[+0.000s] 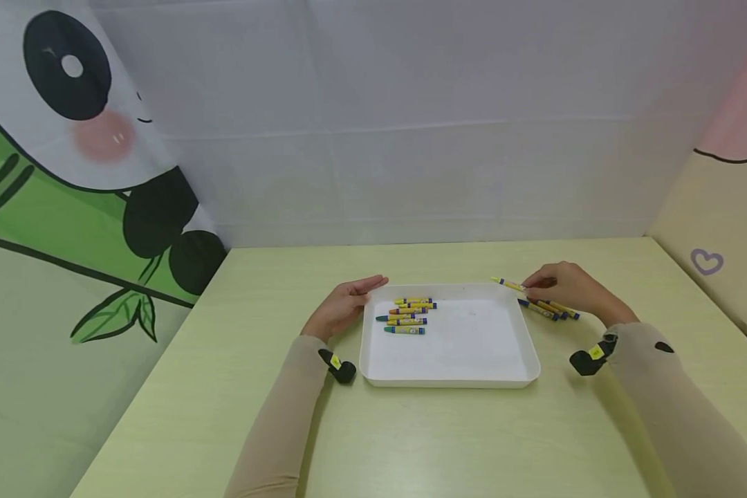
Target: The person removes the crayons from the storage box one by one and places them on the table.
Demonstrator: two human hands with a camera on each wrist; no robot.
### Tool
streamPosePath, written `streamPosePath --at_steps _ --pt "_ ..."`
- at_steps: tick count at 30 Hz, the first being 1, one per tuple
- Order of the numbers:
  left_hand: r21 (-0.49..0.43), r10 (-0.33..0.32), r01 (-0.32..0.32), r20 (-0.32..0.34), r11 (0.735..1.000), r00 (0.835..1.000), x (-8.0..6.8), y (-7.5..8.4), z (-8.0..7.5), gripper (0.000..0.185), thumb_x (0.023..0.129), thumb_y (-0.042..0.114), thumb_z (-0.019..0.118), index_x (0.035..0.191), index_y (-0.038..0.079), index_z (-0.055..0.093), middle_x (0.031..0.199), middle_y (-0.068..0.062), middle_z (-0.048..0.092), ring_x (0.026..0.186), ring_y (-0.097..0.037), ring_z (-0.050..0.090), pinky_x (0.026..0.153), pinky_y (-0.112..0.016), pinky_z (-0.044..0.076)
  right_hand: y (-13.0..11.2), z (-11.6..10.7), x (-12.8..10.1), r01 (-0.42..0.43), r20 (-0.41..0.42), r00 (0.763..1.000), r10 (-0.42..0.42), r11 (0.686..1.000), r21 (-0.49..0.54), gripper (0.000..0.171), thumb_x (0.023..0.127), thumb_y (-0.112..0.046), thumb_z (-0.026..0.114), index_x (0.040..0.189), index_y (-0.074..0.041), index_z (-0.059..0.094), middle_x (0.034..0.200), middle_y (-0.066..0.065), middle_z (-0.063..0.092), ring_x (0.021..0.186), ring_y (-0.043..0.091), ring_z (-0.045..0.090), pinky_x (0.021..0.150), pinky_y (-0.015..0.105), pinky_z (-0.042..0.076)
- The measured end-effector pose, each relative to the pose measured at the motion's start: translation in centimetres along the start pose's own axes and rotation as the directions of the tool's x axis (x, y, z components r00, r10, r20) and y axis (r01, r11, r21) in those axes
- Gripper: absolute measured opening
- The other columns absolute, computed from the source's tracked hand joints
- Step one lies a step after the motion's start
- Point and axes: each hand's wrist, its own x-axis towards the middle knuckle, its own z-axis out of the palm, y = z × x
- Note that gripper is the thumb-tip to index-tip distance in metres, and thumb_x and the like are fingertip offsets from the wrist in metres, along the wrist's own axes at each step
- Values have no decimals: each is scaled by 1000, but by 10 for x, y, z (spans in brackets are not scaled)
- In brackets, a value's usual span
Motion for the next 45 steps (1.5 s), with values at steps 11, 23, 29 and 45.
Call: streamPosePath --at_steps 11,23,29,45 --pt "-5 11 -11 -3 1000 1000 -1 -1 -1 48 100 -4 35 144 10 45 149 -2 45 143 -17 32 116 -38 29 10 0 -5 -8 -60 998 4 999 -52 25 91 -21 65 107 -3 72 106 15 70 96 26 64 80 36 54" --pt "-6 5 -5 -7 1000 1000 -2 1 1 48 100 -4 34 145 10 44 150 -2 44 143 -18 32 117 -39 28 22 -3 -14 -25 -44 999 22 998 -64 28 93 -23 64 109 -2 71 108 18 69 95 26 64 75 33 54" --pt "-2 0 0 -13 1000 1000 -2 2 1 48 100 -5 35 144 10 45 149 -1 45 143 -17 32 117 -39 28 30 -3 -19 -33 -48 998 30 997 -74 27 92 -22 64 108 -2 71 106 16 69 94 24 63 72 27 52" --pt "-4 -11 11 -1 1000 1000 0 1 0 48 100 -5 35 145 10 44 150 -1 44 143 -17 32 117 -39 28 45 1 -25 -57 -78 996 49 994 -94 27 90 -17 65 108 3 70 100 17 70 90 24 64 72 27 51"
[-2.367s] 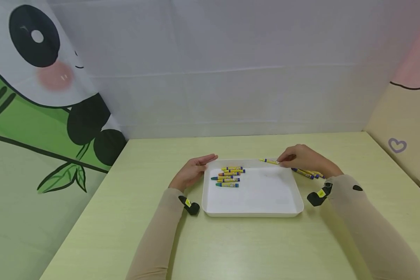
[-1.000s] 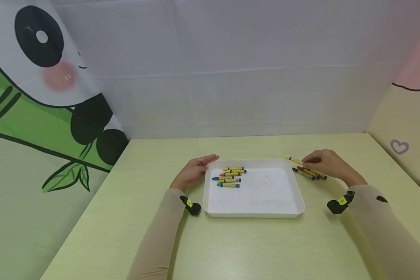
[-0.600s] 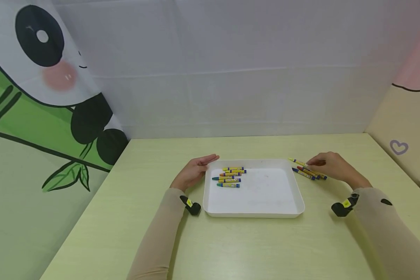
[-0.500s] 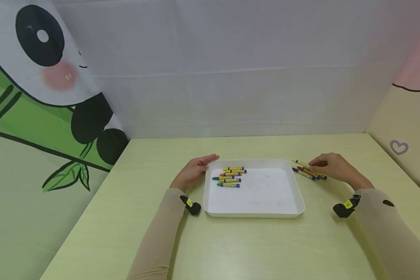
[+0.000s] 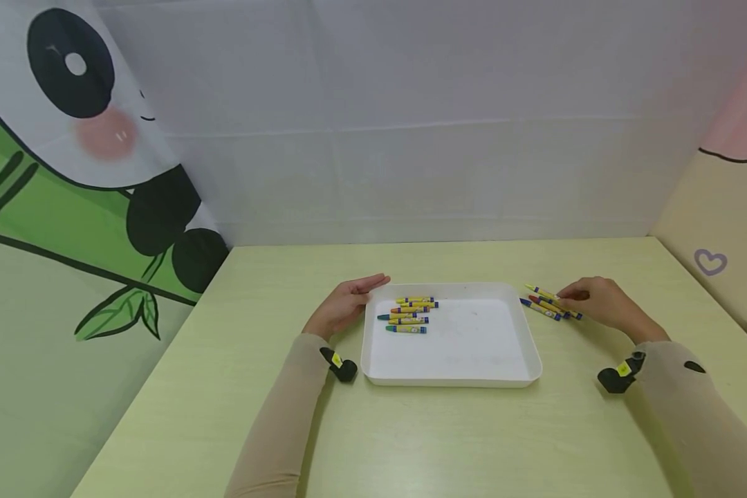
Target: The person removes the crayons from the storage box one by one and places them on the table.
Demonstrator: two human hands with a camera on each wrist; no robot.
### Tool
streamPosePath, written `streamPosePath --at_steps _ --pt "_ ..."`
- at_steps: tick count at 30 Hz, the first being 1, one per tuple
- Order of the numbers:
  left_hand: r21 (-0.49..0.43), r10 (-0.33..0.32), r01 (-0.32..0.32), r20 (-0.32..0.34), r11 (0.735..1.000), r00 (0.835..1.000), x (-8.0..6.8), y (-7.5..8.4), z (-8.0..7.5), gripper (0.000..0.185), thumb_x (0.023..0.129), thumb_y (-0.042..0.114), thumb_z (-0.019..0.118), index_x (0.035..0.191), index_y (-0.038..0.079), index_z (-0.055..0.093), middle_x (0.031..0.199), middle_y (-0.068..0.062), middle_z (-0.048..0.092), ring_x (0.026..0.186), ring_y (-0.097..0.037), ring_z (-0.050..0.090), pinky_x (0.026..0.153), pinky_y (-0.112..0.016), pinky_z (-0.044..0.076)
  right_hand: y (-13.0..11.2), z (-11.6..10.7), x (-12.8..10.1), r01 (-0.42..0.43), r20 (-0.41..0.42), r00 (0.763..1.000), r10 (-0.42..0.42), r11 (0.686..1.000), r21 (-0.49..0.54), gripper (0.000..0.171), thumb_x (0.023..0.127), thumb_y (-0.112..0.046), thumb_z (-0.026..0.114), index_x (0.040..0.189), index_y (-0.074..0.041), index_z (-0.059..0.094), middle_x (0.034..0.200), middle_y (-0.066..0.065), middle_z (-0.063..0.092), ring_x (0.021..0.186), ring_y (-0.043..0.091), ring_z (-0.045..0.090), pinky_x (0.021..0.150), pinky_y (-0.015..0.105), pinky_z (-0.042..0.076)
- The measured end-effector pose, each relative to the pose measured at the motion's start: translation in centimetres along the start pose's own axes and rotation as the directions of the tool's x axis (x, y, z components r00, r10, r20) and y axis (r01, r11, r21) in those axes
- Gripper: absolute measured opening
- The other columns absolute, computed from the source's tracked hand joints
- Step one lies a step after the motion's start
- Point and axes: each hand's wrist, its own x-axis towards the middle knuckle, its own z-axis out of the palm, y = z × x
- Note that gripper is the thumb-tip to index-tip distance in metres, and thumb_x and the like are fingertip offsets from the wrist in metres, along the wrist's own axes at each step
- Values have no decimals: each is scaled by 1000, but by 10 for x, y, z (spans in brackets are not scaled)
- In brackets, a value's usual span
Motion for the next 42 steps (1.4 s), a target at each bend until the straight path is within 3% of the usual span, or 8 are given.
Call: streamPosePath --at_steps 13,23,42 --pt "0 2 -2 3 1000 1000 -1 0 0 47 100 -4 35 144 10 45 150 -1 44 143 -17 32 116 -39 29 10 -2 -8 -35 11 999 36 999 -26 28 92 -18 64 108 4 69 101 19 69 92 29 62 75 39 52" --pt "1 6 -6 -2 1000 1000 -2 0 0 47 100 -4 36 144 10 45 150 -1 44 143 -18 32 116 -39 29 15 -6 -16 -21 -9 1000 20 999 -44 26 92 -18 65 106 3 70 99 19 70 90 29 64 71 30 51" --pt "-1 -9 9 -21 1000 1000 0 1 0 48 100 -5 36 143 12 47 148 1 46 143 -16 33 116 -38 29 31 -3 -26 -38 -3 999 38 998 -57 28 92 -17 64 106 6 69 99 21 69 89 31 64 72 36 52"
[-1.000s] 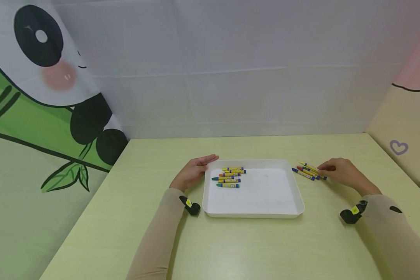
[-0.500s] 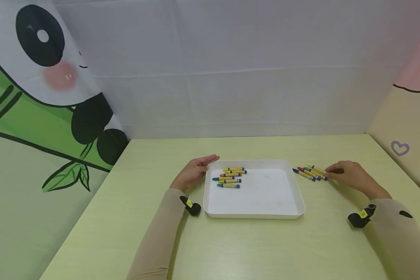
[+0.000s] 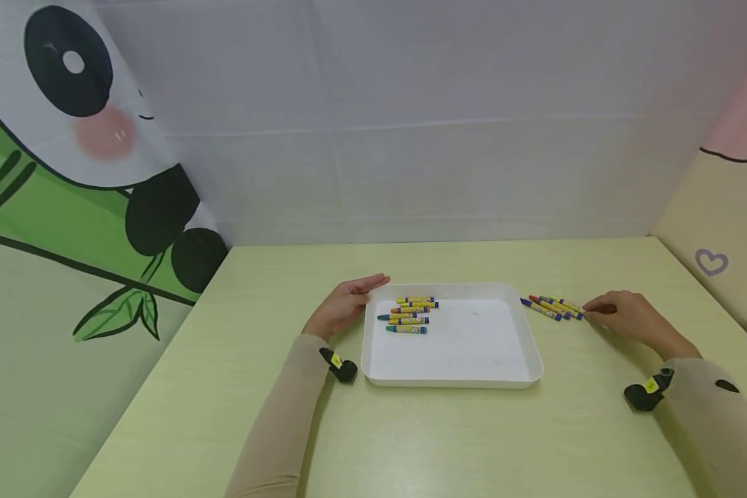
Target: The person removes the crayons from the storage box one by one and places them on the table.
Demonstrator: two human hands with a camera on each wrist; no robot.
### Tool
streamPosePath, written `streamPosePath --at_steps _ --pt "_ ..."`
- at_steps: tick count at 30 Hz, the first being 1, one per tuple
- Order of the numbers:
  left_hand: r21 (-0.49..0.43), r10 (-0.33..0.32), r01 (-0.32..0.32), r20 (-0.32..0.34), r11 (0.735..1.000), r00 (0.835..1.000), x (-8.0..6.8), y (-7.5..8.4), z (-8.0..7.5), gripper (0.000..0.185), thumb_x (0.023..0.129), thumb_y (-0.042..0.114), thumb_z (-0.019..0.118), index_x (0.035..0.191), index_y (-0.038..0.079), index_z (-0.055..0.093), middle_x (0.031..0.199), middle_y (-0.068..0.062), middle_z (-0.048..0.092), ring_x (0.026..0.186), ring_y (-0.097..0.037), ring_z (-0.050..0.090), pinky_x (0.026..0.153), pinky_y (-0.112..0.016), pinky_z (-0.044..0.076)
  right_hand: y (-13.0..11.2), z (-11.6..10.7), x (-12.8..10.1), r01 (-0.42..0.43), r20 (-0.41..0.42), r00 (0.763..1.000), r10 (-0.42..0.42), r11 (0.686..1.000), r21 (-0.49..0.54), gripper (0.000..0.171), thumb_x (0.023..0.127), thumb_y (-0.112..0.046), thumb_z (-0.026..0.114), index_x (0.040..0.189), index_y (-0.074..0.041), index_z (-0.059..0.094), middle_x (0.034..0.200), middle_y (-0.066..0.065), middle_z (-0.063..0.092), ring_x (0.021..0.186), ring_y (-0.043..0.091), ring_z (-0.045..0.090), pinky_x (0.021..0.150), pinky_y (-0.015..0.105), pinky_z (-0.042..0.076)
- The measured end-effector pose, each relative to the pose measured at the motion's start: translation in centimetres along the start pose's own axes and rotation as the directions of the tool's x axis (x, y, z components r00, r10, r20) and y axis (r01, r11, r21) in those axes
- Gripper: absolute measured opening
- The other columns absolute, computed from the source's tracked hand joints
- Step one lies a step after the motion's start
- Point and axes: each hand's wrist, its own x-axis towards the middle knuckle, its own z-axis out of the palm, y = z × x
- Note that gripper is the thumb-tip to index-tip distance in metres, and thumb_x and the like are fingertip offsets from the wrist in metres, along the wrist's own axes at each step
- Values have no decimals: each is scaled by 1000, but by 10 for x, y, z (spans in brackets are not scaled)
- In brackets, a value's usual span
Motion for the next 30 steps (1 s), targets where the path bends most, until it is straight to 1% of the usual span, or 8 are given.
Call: streamPosePath --at_steps 12,17,20,23,30 --pt "-17 10 -10 1 1000 1000 0 -3 -1 49 99 -6 36 143 11 46 148 -1 46 143 -17 33 116 -39 29 0 -1 1 -28 23 999 28 1000 2 29 92 -20 65 107 4 70 99 19 69 89 28 63 71 34 50" --pt "-11 32 -32 30 999 999 -1 -3 -1 50 99 -7 35 145 10 43 151 -4 43 143 -18 32 116 -39 29 0 -2 1 -27 37 999 26 1000 11 31 91 -20 65 110 5 68 100 18 70 89 26 63 70 32 50" --pt "-3 45 -45 49 999 998 -1 -2 -2 50 99 -6 34 147 8 40 152 -5 40 144 -20 30 116 -40 29 0 -3 2 -22 42 999 21 1000 11 31 91 -19 64 111 6 68 100 19 69 88 26 63 70 32 50" --pt "-1 45 -45 56 999 997 -2 -1 -2 50 100 -6 34 147 8 39 153 -5 39 144 -20 30 116 -40 29 -1 -3 3 -27 41 999 27 1000 4 31 91 -19 64 111 5 68 100 18 69 89 26 63 71 32 51" --pt "2 41 -41 55 999 998 -2 -1 -2 50 99 -7 34 147 8 39 153 -6 39 144 -19 30 116 -40 29 -7 -7 4 -12 43 999 11 1000 17 31 90 -15 65 112 7 66 97 16 68 85 20 60 67 28 49"
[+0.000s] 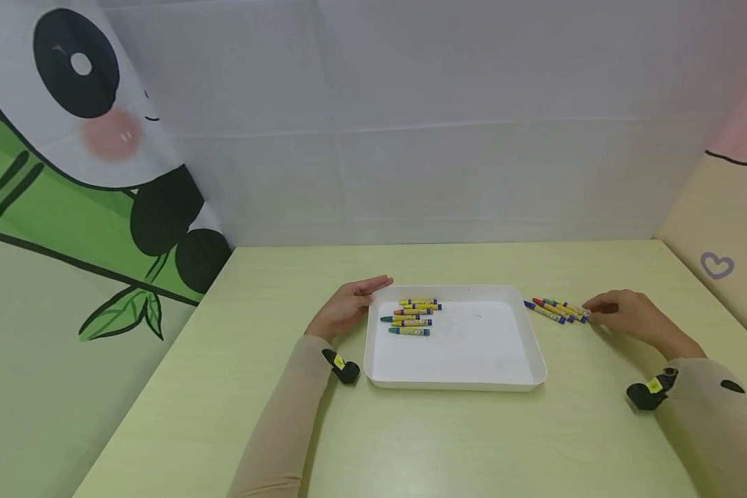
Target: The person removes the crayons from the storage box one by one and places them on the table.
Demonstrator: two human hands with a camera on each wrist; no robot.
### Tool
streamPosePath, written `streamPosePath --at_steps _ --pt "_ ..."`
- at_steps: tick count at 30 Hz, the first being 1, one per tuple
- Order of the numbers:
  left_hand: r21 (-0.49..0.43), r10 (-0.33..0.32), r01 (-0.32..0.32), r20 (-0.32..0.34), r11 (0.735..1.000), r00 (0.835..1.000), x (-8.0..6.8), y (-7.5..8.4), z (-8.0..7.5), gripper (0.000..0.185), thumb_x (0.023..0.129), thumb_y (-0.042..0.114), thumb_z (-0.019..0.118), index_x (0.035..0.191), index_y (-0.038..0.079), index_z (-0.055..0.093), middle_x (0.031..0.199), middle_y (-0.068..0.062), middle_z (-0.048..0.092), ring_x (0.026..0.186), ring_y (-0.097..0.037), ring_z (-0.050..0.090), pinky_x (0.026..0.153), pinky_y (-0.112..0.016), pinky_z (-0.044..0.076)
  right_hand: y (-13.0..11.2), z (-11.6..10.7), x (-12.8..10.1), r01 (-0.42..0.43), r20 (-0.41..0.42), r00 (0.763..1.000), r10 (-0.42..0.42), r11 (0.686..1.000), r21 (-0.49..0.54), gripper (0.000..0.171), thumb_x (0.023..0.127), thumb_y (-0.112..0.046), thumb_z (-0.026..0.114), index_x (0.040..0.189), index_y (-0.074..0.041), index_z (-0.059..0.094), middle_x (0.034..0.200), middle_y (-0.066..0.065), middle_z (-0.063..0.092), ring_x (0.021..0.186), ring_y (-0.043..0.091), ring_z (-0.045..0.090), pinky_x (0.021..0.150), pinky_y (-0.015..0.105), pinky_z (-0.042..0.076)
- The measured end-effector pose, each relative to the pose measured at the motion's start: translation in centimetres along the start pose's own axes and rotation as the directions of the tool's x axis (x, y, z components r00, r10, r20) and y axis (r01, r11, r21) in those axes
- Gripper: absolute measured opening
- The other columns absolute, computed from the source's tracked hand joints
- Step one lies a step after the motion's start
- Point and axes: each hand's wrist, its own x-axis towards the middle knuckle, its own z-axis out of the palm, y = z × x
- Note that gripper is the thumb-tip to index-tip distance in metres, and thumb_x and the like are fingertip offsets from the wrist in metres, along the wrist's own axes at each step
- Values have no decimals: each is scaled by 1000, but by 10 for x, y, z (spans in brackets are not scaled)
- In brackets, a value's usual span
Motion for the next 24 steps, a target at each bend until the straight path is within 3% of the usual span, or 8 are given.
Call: streamPosePath --at_steps 5,13,24 --pt "1 -4 4 -5 1000 1000 0 0 0 50 99 -7 34 147 8 40 152 -5 40 144 -20 30 116 -40 29 -9 -3 2 16 -26 1000 -15 1000 10 31 92 -15 63 114 6 66 99 16 69 86 18 62 66 25 50" --pt "6 -1 1 -2 1000 1000 -1 1 1 50 99 -6 34 147 8 40 152 -5 40 144 -20 30 116 -40 28 -29 -9 8 62 -58 997 -60 998 23 31 93 -15 62 114 6 66 103 21 69 93 32 65 71 33 55" --pt "-2 0 0 4 1000 1000 0 0 0 50 100 -6 33 148 7 38 153 -6 39 144 -20 29 117 -40 28 -65 -11 22 121 -75 990 -117 991 50 29 94 -19 61 113 1 68 104 15 70 91 24 63 74 29 51"
